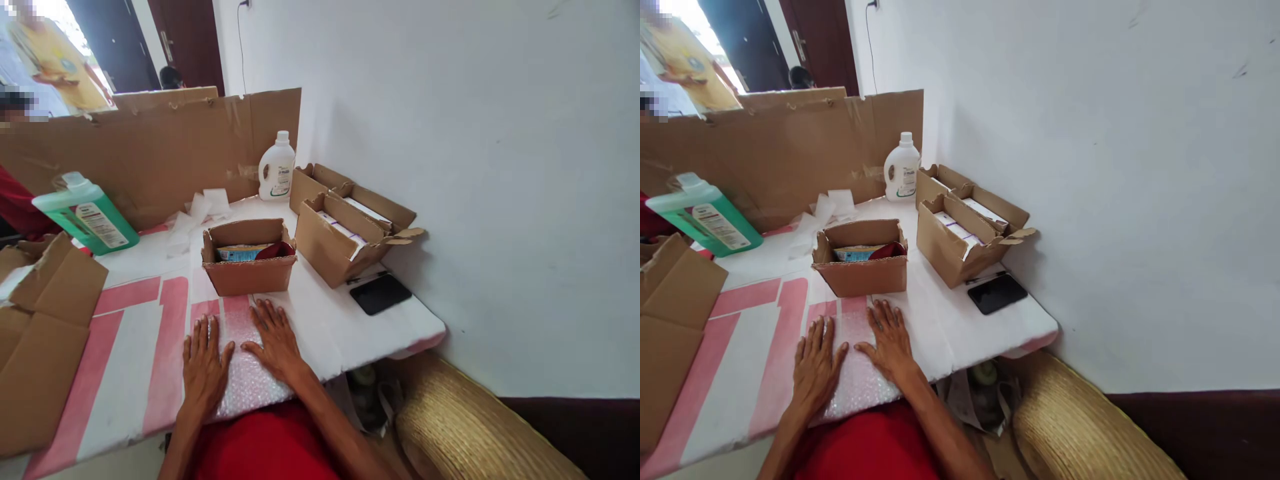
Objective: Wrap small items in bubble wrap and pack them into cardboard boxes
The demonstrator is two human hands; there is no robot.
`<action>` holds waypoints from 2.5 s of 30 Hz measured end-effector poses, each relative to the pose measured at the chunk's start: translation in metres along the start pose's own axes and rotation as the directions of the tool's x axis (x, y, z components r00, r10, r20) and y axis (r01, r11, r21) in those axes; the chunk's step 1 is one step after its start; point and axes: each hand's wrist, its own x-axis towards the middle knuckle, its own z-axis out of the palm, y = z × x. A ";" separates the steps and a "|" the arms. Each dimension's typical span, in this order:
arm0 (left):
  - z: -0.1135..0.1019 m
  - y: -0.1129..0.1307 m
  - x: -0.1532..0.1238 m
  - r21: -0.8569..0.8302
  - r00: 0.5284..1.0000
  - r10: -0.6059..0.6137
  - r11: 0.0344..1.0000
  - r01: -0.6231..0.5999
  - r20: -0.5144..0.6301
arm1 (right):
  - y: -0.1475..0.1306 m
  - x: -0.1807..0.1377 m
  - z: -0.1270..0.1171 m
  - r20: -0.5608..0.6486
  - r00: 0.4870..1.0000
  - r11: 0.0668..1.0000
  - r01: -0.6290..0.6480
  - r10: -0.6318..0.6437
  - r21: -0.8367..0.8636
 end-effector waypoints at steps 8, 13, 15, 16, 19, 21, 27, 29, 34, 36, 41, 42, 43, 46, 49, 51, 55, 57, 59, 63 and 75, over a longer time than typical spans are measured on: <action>-0.015 -0.041 -0.019 -0.071 0.992 0.091 0.993 -0.098 -0.092 | 0.028 -0.029 -0.037 0.028 0.999 0.998 0.031 -0.033 0.054; -0.045 -0.070 -0.059 -0.032 0.862 0.506 0.862 -0.506 -0.010 | 0.061 -0.074 -0.053 0.143 0.902 0.914 0.403 -0.407 0.056; -0.049 -0.075 -0.067 -0.007 0.823 0.568 0.823 -0.568 -0.023 | 0.067 -0.083 -0.052 0.172 0.874 0.890 0.455 -0.454 0.035; -0.050 -0.077 -0.070 -0.010 0.817 0.575 0.818 -0.576 -0.047 | 0.069 -0.086 -0.051 0.171 0.872 0.886 0.462 -0.459 0.022; -0.049 -0.082 -0.074 -0.088 0.819 0.570 0.814 -0.574 -0.065 | 0.069 -0.092 -0.048 0.142 0.881 0.889 0.457 -0.452 -0.002; -0.051 -0.086 -0.074 -0.170 0.830 0.557 0.814 -0.555 -0.044 | 0.067 -0.096 -0.047 0.100 0.893 0.898 0.441 -0.439 0.001; -0.056 -0.091 -0.064 -0.404 0.922 0.376 0.832 -0.381 -0.096 | 0.050 -0.099 -0.038 -0.136 0.928 0.933 0.356 -0.347 0.048; -0.055 -0.087 -0.058 -0.437 0.933 0.338 0.826 -0.357 -0.123 | 0.041 -0.100 -0.033 -0.211 0.932 0.948 0.313 -0.295 0.054; -0.056 -0.076 -0.056 -0.458 0.932 0.301 0.812 -0.362 -0.204 | 0.027 -0.103 -0.023 -0.354 0.915 0.966 0.239 -0.191 0.096; -0.058 -0.076 -0.062 -0.442 0.931 0.294 0.821 -0.362 -0.217 | 0.025 -0.104 -0.022 -0.377 0.910 0.962 0.237 -0.172 0.134; -0.063 -0.080 -0.091 -0.340 0.942 0.190 0.897 -0.282 -0.278 | 0.009 -0.105 -0.022 -0.362 0.928 0.958 0.176 -0.085 0.227; -0.063 -0.080 -0.098 -0.337 0.950 0.148 0.911 -0.240 -0.276 | 0.004 -0.106 -0.021 -0.357 0.933 0.959 0.145 -0.050 0.245; -0.062 -0.079 -0.103 -0.346 0.960 0.097 0.919 -0.187 -0.263 | 0.000 -0.106 -0.020 -0.357 0.934 0.959 0.113 -0.014 0.259; -0.058 -0.070 -0.114 -0.394 0.977 -0.089 0.919 0.005 -0.194 | -0.009 -0.104 -0.012 -0.381 0.922 0.967 0.029 0.072 0.254; -0.051 -0.057 -0.113 -0.385 0.947 -0.246 0.910 0.152 -0.208 | -0.013 -0.096 -0.004 -0.420 0.897 0.978 -0.057 0.137 0.199; -0.047 -0.051 -0.109 -0.357 0.926 -0.296 0.912 0.202 -0.233 | -0.015 -0.089 -0.002 -0.440 0.882 0.981 -0.103 0.167 0.167; -0.043 -0.042 -0.103 -0.300 0.901 -0.347 0.916 0.266 -0.261 | -0.020 -0.078 -0.006 -0.447 0.875 0.982 -0.154 0.186 0.107; -0.043 -0.038 -0.101 -0.288 0.892 -0.367 0.912 0.291 -0.262 | -0.022 -0.074 -0.009 -0.447 0.875 0.982 -0.178 0.187 0.063; -0.045 -0.035 -0.099 -0.285 0.887 -0.383 0.907 0.308 -0.258 | -0.022 -0.071 -0.009 -0.449 0.876 0.981 -0.191 0.178 0.018; -0.048 -0.029 -0.095 -0.272 0.876 -0.401 0.904 0.331 -0.269 | -0.021 -0.065 -0.008 -0.447 0.878 0.979 -0.201 0.169 -0.024; -0.051 -0.026 -0.088 -0.175 0.883 -0.385 0.921 0.349 -0.268 | -0.019 -0.059 -0.006 -0.416 0.892 0.968 -0.235 0.178 -0.090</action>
